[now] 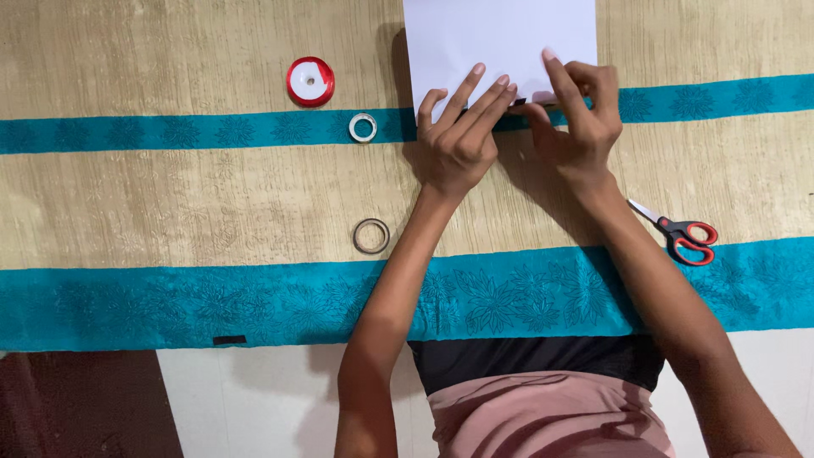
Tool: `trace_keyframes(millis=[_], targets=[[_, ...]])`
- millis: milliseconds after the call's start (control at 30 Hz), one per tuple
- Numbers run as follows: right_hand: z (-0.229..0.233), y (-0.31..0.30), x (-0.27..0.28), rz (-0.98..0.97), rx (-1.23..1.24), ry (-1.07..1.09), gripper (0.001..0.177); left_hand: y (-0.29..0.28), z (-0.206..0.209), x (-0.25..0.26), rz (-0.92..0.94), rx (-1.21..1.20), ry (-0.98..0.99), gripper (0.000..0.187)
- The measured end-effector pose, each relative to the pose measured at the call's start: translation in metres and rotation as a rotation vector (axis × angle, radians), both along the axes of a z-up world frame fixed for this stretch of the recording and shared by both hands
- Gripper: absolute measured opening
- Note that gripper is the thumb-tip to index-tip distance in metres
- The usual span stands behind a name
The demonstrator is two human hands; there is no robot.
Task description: The person folds a white sheet of paper around a small cardboard box, secures the edges with black tape, and trims excess tape with scissors. They then cut a larger white sheet to size and prepare to wrap the box.
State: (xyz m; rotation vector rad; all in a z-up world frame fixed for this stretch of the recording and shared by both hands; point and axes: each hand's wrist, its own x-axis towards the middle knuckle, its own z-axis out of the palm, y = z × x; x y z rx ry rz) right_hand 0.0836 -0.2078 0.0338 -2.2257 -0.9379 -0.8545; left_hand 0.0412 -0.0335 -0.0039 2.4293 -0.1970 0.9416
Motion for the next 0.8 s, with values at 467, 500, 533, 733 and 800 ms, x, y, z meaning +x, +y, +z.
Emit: trace_keyframes(millis=[467, 500, 533, 733, 800], targets=[[0.006, 0.0, 0.001, 0.068, -0.168, -0.306, 0.032, 0.002, 0.002, -0.001, 0.002, 0.043, 0.012, 0.046], [0.01, 0.002, -0.001, 0.053, -0.197, -0.298, 0.038, 0.001, 0.001, -0.001, 0.004, 0.043, 0.003, 0.045], [0.015, 0.005, -0.005, 0.034, -0.193, -0.248, 0.036, 0.001, 0.0, 0.0, 0.006, 0.043, -0.007, 0.045], [0.02, 0.014, -0.009, -0.048, -0.208, -0.105, 0.035, -0.002, -0.001, 0.003, -0.009, -0.049, -0.048, 0.036], [0.016, 0.01, -0.002, -0.033, -0.225, -0.09, 0.036, -0.002, -0.002, 0.002, 0.014, -0.022, -0.041, 0.038]])
